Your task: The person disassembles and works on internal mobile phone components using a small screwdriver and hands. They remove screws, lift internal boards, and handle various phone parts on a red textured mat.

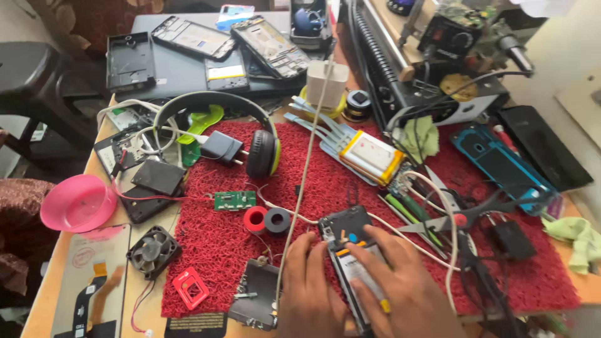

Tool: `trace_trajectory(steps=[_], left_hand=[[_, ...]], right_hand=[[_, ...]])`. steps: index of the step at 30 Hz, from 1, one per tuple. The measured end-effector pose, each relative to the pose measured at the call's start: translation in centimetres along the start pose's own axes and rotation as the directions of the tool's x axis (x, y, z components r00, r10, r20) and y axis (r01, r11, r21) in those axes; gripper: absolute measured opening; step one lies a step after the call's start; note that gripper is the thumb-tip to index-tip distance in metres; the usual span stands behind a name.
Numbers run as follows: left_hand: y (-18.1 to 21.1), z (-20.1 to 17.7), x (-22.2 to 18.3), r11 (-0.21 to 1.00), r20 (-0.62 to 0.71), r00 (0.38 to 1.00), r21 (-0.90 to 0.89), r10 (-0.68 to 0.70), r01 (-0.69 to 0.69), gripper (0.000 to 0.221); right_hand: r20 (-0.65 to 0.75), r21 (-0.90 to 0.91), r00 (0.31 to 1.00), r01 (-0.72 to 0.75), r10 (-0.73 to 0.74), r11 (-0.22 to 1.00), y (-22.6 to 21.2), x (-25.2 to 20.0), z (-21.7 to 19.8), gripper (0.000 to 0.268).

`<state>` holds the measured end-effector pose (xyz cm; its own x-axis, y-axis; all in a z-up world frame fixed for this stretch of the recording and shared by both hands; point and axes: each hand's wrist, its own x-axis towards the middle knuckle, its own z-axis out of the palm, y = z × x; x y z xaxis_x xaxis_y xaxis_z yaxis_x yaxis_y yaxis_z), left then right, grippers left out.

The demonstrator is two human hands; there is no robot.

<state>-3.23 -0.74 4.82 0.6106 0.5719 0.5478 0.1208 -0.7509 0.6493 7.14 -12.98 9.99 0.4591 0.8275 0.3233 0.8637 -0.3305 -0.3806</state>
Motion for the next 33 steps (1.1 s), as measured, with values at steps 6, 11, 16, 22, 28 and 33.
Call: trace_trajectory(steps=[6, 11, 16, 22, 28, 33], left_hand=[[0.6, 0.1, -0.1, 0.999, 0.035, 0.999, 0.055, -0.004, 0.002, 0.055], [-0.3, 0.1, -1.9, 0.957, 0.093, 0.957, 0.065, 0.276, -0.282, 0.044], [-2.3, 1.0, -5.1, 0.919, 0.052, 0.931, 0.149, 0.362, -0.366, 0.039], [-4.0, -0.3, -5.6, 0.855, 0.097, 0.894, 0.261, 0.438, -0.448, 0.046], [-2.0, -0.3, -6.2, 0.801, 0.163, 0.927, 0.467, 0.338, -0.375, 0.049], [-3.1, 0.4, -6.6, 0.846, 0.115, 0.934, 0.396, 0.339, -0.356, 0.063]], right_hand=[[-0.076, -0.110, 0.996, -0.050, 0.042, 0.993, -1.1, -0.9, 0.5, 0.072], [0.107, -0.219, 0.966, -0.209, 0.236, 0.953, -0.2, -1.7, 1.4, 0.116], [0.146, -0.086, 0.941, -0.294, 0.304, 0.952, -0.7, -0.6, -1.0, 0.118], [0.137, -0.075, 0.971, -0.189, 0.198, 0.979, 0.8, -1.1, -2.6, 0.116], [0.315, 0.077, 0.940, -0.164, 0.132, 0.983, 3.3, -2.1, -5.3, 0.108], [0.300, 0.226, 0.945, 0.062, -0.130, 0.972, 1.9, -1.5, -6.3, 0.095]])
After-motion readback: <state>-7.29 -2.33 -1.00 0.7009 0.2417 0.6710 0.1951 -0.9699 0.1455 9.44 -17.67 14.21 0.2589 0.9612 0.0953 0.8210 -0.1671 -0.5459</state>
